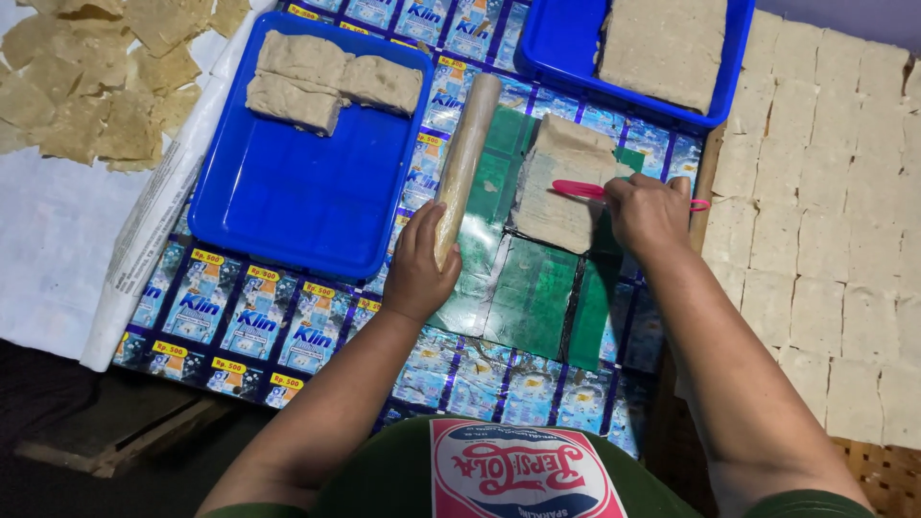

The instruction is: Flattening sheets of dough and cutting them into squares for cracker production.

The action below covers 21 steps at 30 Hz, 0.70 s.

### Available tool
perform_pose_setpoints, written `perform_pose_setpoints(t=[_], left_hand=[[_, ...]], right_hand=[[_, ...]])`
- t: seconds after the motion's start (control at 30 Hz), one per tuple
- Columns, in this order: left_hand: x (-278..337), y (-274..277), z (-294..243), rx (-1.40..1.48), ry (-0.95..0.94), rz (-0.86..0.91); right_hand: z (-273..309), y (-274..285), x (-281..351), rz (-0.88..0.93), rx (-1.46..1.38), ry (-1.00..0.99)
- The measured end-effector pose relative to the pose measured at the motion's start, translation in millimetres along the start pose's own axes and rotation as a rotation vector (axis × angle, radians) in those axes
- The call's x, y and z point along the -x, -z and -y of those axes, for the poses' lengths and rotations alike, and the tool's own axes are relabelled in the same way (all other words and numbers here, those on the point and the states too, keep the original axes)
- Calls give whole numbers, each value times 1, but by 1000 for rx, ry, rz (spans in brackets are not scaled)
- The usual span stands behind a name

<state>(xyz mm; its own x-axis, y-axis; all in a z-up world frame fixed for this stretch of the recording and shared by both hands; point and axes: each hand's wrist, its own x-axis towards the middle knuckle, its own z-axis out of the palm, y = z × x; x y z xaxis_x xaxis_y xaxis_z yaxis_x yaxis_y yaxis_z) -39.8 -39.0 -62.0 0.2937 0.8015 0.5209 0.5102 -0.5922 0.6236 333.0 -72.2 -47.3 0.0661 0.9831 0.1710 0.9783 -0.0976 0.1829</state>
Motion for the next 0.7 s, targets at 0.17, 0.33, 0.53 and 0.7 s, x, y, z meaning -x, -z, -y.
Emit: perform_pose_setpoints(t=[0.17,0.33,0.53,0.7], left_hand=[[0,-1,1,-11,4,-6],[-2,2,-1,-3,15,5],[-2,3,0,30,13,8],[-1,2,2,10,12,8]], right_hand=[[17,-1,-11,-27,-24,17],[45,6,-27,-29,-77,42],[46,15,-19,20,-87,14],[4,35,44,160,-47,-114]])
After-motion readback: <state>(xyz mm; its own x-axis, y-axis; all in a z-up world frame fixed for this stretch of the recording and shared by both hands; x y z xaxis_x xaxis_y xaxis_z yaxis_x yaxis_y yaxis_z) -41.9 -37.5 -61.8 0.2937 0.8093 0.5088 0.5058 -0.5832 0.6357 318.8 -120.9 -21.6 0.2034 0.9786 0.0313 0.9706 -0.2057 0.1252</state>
